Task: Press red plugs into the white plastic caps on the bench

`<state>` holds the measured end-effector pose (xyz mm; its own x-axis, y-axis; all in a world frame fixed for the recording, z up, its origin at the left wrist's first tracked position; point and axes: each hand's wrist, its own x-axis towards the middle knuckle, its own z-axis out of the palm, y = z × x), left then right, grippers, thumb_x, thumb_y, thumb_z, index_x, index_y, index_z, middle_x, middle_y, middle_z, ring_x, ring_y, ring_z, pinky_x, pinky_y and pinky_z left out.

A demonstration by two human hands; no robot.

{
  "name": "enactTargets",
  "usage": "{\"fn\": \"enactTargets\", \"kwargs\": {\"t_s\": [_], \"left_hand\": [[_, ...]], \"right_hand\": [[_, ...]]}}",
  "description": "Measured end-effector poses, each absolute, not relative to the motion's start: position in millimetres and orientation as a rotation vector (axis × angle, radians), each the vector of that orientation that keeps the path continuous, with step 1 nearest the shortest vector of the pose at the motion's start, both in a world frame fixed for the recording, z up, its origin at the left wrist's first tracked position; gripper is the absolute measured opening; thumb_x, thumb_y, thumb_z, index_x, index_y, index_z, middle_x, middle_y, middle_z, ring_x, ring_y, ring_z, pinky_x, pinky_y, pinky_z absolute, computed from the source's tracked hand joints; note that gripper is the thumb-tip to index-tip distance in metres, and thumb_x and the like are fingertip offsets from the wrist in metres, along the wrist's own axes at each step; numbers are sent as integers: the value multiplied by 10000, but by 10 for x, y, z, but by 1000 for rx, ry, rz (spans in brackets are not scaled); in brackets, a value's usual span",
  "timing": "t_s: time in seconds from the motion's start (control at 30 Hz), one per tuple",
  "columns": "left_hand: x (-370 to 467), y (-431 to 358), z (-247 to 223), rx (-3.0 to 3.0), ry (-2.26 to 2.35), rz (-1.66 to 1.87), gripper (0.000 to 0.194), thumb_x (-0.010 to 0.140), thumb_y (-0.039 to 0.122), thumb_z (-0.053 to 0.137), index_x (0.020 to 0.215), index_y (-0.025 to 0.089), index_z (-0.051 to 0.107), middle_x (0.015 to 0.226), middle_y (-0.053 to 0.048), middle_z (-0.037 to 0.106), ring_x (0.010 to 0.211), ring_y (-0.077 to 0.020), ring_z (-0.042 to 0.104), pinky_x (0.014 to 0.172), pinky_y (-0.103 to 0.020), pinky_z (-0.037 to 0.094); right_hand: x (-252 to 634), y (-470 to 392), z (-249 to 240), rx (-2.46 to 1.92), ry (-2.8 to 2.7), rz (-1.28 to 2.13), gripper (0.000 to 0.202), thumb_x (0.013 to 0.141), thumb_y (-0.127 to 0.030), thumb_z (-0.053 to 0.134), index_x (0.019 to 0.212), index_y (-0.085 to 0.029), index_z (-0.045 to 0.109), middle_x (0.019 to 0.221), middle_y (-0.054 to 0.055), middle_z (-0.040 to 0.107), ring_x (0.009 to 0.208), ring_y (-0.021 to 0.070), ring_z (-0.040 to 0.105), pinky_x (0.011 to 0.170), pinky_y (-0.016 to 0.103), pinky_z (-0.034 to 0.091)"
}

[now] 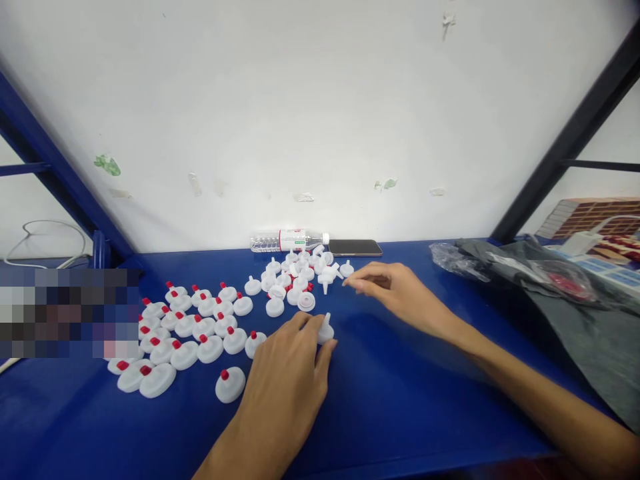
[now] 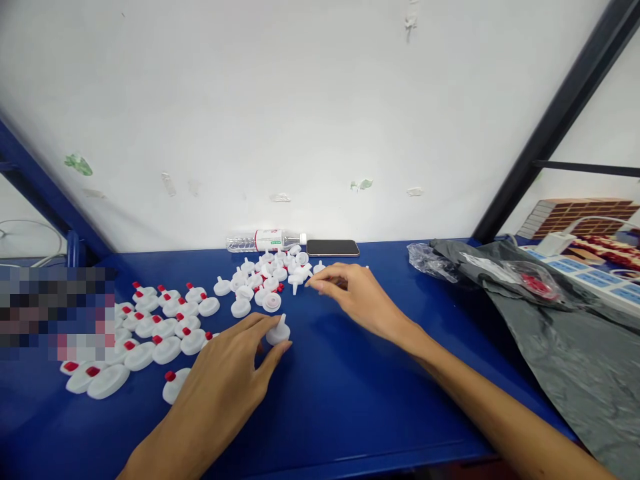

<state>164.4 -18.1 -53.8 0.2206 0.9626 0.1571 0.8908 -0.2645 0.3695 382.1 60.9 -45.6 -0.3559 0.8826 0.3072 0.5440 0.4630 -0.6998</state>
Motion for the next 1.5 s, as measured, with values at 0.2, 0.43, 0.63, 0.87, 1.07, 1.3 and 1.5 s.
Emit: {"fn": "enactTargets", "kwargs": {"t_s": [0.2, 0.43, 0.63, 0.87, 1.07, 1.3, 1.5], "left_hand": [[1655, -187, -541, 2281, 1746, 503, 255, 992, 284, 526, 1196, 264, 676, 1101, -24, 702, 939, -255, 694, 738, -377, 492], [1662, -207, -561, 2272, 1647, 589, 233, 985, 275, 559, 1187, 295, 673, 1103, 4, 690, 936, -223, 687, 755, -363, 485], [1659, -181, -536, 2246, 1615, 563, 210, 964, 243, 609, 1154, 258, 699, 1128, -4, 699, 941, -217, 687, 792, -361, 496], [1683, -183, -547, 2213, 1656, 493, 387, 924, 248, 672, 1308, 250, 635, 1112, -24, 743, 1002, -258, 694, 837, -381, 495], [1695, -178, -604, 2162, 1720, 464, 915, 889, 211, 696, 1623, 313, 161, 1140, -22, 756, 955, -253, 716, 772, -354, 494], [1669, -226, -541, 2236, 1645, 469, 556, 920, 213, 629, 1449, 326, 500, 1154, -26, 727, 962, -239, 706, 769, -336, 482], [1636, -246, -432, 2213, 1657, 518, 231, 1003, 310, 487, 1035, 270, 713, 959, -19, 752, 867, -220, 702, 738, -321, 450]], "right_hand": [[3598, 385, -444, -937, -1945, 1022, 170, 890, -390, 766, 935, -225, 759, 919, 2, 772, 814, 165, 709, 780, 287, 534], [3571, 373, -524, -918, -1958, 932, 65, 851, -299, 809, 899, -258, 794, 883, -10, 732, 755, 140, 638, 701, 273, 494], [3569, 358, -504, -948, -1948, 1047, 44, 832, -265, 814, 866, -242, 798, 891, 0, 727, 757, 142, 633, 710, 269, 487], [3544, 333, -519, -945, -1952, 1063, 168, 814, -286, 831, 968, -246, 776, 843, -10, 732, 745, 149, 646, 714, 271, 511], [3521, 325, -550, -947, -1963, 1169, 136, 805, -282, 823, 846, -206, 719, 824, -18, 731, 729, 135, 653, 697, 251, 507], [3482, 293, -590, -959, -1997, 1238, 89, 828, -251, 788, 814, -194, 721, 804, -14, 734, 728, 143, 658, 693, 247, 513], [3438, 277, -647, -1004, -2013, 1241, 51, 785, -167, 769, 796, -208, 741, 775, -38, 746, 718, 140, 671, 666, 226, 488]]}}
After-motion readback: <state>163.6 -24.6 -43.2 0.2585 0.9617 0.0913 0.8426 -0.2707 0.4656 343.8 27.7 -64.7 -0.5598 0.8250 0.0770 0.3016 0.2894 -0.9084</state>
